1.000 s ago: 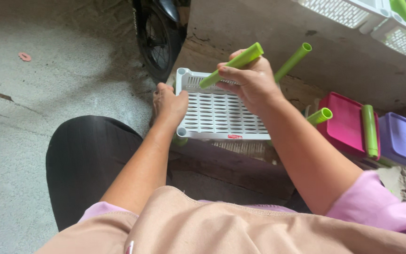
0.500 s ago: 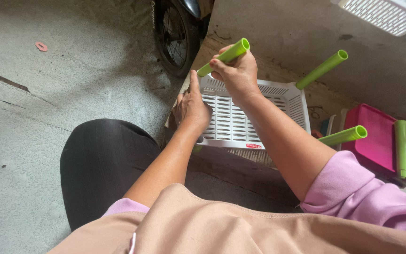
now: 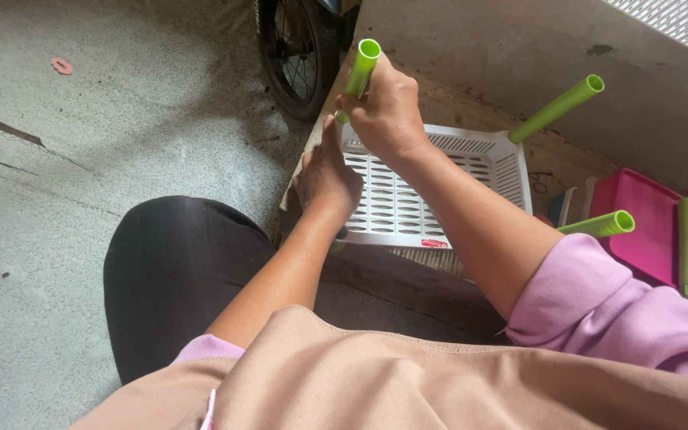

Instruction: The person wipes a white plastic basket with a cloth, then inserts green plastic legs into the basket's corner sockets. The person stacks a second basket on top of the first, aligning the legs to form a two-tiered structure.

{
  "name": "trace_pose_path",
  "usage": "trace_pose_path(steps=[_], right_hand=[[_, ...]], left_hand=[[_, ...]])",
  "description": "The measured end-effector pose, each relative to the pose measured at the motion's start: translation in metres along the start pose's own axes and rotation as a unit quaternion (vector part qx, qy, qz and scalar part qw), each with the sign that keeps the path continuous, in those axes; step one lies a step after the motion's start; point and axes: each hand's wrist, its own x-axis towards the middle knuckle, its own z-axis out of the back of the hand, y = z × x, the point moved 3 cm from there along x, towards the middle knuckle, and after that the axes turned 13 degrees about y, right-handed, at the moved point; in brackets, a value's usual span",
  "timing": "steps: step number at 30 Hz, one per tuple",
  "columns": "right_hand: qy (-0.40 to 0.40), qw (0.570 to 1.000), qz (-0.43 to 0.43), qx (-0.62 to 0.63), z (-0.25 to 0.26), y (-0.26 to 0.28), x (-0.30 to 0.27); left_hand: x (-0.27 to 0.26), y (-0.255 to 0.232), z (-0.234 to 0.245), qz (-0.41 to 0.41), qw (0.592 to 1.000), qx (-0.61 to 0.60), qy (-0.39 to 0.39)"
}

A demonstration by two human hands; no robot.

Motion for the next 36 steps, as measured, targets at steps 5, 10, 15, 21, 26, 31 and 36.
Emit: trace_pose_path(steps=[5,10,15,21,26,31,36], right_hand=[[-0.026,0.999,0.025,-0.004,-0.003,-0.003,-0.003],[-0.05,0.998,0.021,-0.012,-0.009,-0.001,-0.007],[-0.05,0.999,0.0,0.012,-0.014,0.0,-0.01],[0.032,0.993,-0.024,0.113,-0.005,-0.01,-0.013],[0.029,0.99,-0.047,0.13,0.036,0.001,-0.074],[-0.017,0.992,-0.058,0.111,0.095,0.012,-0.128],[-0.096,0.979,-0.064,0.165,0.142,0.001,-0.176]], left_hand=[[0.0,0.0,0.0,-0.01,1.0,0.002,-0.019],[0.003,0.002,-0.002,-0.005,1.0,0.009,-0.014],[0.007,0.005,-0.005,-0.005,1.0,0.021,-0.016],[0.011,0.013,-0.007,-0.002,0.999,-0.013,-0.037],[0.021,0.014,-0.012,-0.093,0.986,-0.075,-0.119],[0.028,0.016,-0.013,-0.152,0.97,-0.097,-0.163],[0.032,0.011,-0.009,-0.13,0.97,-0.109,-0.174]])
